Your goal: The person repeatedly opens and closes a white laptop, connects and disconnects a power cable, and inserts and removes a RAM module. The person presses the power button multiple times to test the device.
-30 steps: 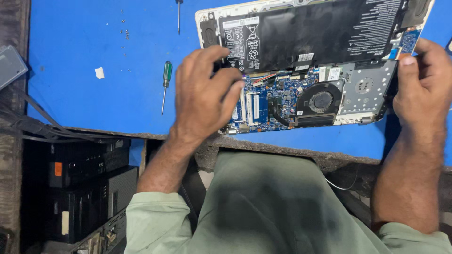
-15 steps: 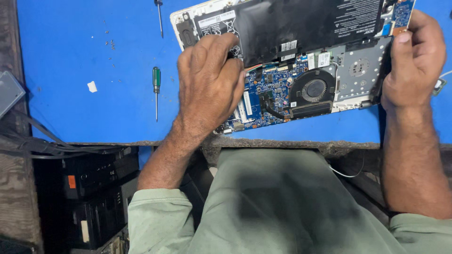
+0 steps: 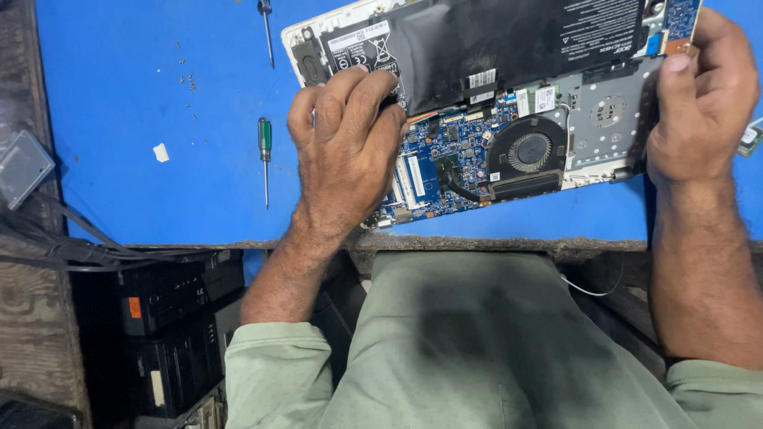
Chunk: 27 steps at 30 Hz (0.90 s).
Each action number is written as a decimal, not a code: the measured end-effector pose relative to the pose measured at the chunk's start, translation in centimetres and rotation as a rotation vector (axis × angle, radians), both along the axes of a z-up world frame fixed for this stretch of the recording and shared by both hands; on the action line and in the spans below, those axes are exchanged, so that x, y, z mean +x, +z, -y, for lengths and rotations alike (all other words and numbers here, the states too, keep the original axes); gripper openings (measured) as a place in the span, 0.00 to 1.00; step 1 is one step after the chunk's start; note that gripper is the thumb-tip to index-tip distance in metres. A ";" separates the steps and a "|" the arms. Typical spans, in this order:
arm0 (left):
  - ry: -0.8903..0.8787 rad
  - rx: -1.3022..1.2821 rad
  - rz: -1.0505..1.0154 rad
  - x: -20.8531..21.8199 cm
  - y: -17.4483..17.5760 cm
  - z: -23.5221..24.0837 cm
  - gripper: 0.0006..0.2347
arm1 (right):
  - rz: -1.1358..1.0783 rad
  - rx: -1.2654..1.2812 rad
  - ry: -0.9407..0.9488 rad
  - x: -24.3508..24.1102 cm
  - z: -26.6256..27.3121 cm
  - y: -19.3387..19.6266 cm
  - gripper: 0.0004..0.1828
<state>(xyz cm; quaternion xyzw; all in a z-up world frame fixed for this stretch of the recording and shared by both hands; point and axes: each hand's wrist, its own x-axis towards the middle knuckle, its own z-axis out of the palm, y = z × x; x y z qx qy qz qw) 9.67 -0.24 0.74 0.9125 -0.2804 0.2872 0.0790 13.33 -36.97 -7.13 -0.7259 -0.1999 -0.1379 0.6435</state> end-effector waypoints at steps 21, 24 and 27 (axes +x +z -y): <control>0.035 0.067 0.116 -0.5 -0.8 0.0 0.04 | -0.028 0.057 0.008 -0.2 -0.1 -0.2 0.27; 0.029 0.078 0.124 -0.4 -0.8 0.0 0.03 | -0.025 0.042 0.009 -0.2 0.0 -0.3 0.27; 0.030 0.088 0.112 -0.5 -0.7 -0.1 0.03 | -0.020 0.016 0.000 -0.3 0.1 -0.3 0.27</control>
